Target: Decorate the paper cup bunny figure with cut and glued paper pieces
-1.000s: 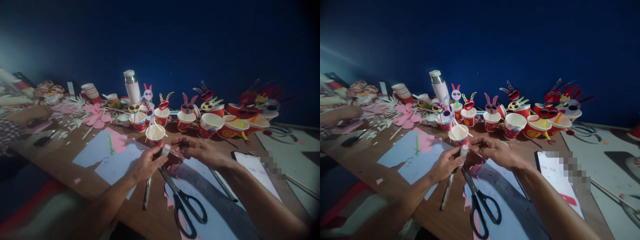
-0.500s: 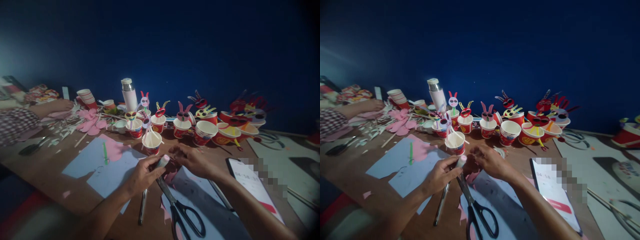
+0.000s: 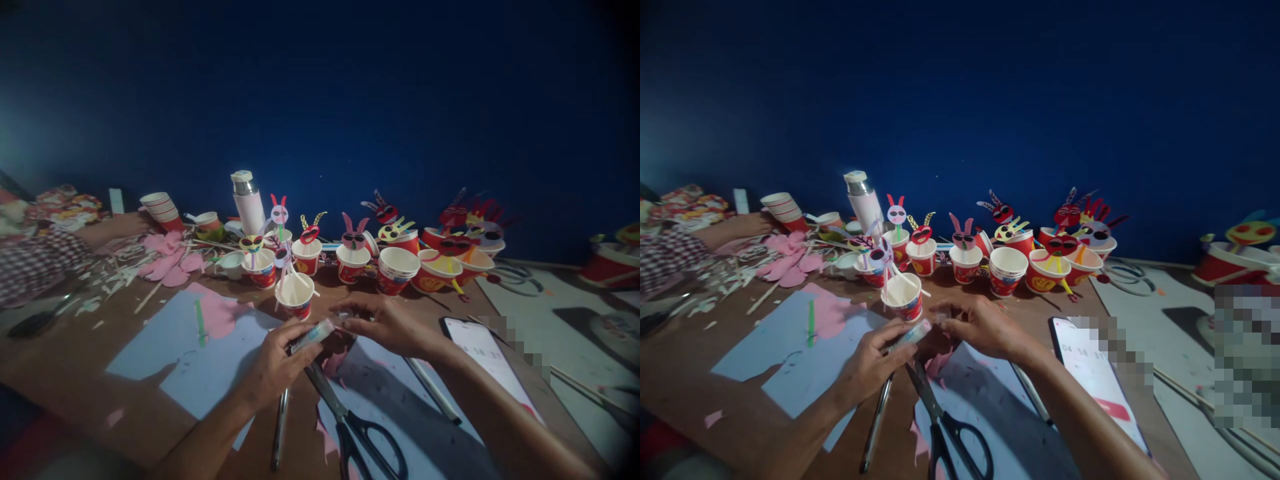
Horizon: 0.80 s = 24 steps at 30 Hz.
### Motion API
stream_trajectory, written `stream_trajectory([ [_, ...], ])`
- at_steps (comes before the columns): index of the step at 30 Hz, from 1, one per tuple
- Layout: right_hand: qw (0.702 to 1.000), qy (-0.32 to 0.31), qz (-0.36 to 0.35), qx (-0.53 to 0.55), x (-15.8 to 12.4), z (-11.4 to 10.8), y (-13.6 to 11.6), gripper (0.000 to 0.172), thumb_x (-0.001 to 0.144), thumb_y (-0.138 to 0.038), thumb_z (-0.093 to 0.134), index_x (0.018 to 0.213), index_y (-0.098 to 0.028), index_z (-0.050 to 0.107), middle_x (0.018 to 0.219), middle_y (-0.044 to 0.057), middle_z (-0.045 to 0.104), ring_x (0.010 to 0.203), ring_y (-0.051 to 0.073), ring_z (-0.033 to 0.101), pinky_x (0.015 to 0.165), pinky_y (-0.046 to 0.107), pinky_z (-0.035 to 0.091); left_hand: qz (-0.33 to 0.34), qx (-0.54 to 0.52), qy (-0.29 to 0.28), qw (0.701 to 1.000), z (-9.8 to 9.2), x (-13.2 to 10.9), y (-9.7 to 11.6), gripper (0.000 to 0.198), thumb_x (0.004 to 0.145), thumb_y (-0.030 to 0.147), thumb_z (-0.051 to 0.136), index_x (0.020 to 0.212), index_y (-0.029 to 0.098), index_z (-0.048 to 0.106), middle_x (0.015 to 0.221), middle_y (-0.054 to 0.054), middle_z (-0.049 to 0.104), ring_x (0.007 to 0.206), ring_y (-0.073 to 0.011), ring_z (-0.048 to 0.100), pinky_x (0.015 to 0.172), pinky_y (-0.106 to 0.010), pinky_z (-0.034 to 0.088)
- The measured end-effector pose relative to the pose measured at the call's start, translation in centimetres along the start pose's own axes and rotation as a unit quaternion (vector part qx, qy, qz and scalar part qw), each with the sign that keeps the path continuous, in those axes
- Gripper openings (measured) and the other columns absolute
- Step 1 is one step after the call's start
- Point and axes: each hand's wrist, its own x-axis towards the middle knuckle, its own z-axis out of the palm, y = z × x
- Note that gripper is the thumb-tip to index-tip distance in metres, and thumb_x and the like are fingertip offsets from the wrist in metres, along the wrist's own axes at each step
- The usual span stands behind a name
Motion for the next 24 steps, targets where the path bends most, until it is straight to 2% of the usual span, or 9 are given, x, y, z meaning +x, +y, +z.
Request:
stream_trajectory([
  [3, 1.000, -0.004, -0.010, -0.007, 0.0, -0.2, -0.1, 0.025, 0.081, -0.024, 0.055, 0.105, -0.024, 0.062, 0.100, 0.003, 0.066, 0.079, 0.018, 0.062, 0.067, 0.029, 0.047, 0.004, 0.012, 0.003, 1.000, -0.2, 0.0, 0.1, 0.029, 0.080, 0.031, 0.056, 0.107, 0.022, 0.064, 0.096, -0.005, 0.062, 0.089, -0.0198, 0.055, 0.079, -0.028, 0.042],
  [8, 0.999, -0.018, 0.027, -0.031, -0.3, -0.1, 0.0, 0.015, 0.078, -0.019, 0.058, 0.093, -0.019, 0.059, 0.080, 0.001, 0.067, 0.072, 0.017, 0.062, 0.065, 0.028, 0.046, -0.005, 0.033, -0.005, 0.999, -0.2, 0.0, 0.4, 0.028, 0.080, 0.033, 0.056, 0.103, 0.021, 0.066, 0.096, -0.005, 0.063, 0.091, -0.0199, 0.055, 0.082, -0.028, 0.040],
  [14, 0.998, -0.039, 0.001, -0.057, -0.3, 0.0, -0.6, 0.012, 0.080, -0.020, 0.056, 0.091, -0.019, 0.060, 0.078, 0.000, 0.067, 0.070, 0.014, 0.061, 0.063, 0.024, 0.044, 0.005, 0.040, -0.019, 0.999, 0.0, -0.1, 0.6, 0.028, 0.080, 0.029, 0.056, 0.106, 0.024, 0.065, 0.106, -0.003, 0.063, 0.100, -0.0200, 0.054, 0.088, -0.028, 0.039],
  [20, 0.989, -0.013, -0.018, -0.144, -0.4, 0.4, -0.7, 0.012, 0.079, -0.021, 0.056, 0.090, -0.020, 0.061, 0.077, 0.000, 0.066, 0.067, 0.013, 0.058, 0.059, 0.023, 0.041, 0.018, 0.047, -0.025, 0.998, 0.1, 0.0, 0.0, 0.026, 0.079, 0.030, 0.058, 0.103, 0.023, 0.066, 0.106, -0.003, 0.063, 0.097, -0.0187, 0.056, 0.085, -0.027, 0.041],
  [24, 0.986, -0.009, -0.020, -0.165, -0.5, 1.0, -1.0, 0.012, 0.079, -0.021, 0.058, 0.090, -0.020, 0.063, 0.077, 0.000, 0.066, 0.067, 0.013, 0.059, 0.059, 0.023, 0.041, 0.035, 0.067, -0.037, 0.996, 0.2, 0.0, -0.1, 0.022, 0.079, 0.027, 0.057, 0.098, 0.020, 0.067, 0.101, -0.004, 0.064, 0.092, -0.0181, 0.057, 0.082, -0.026, 0.042],
])
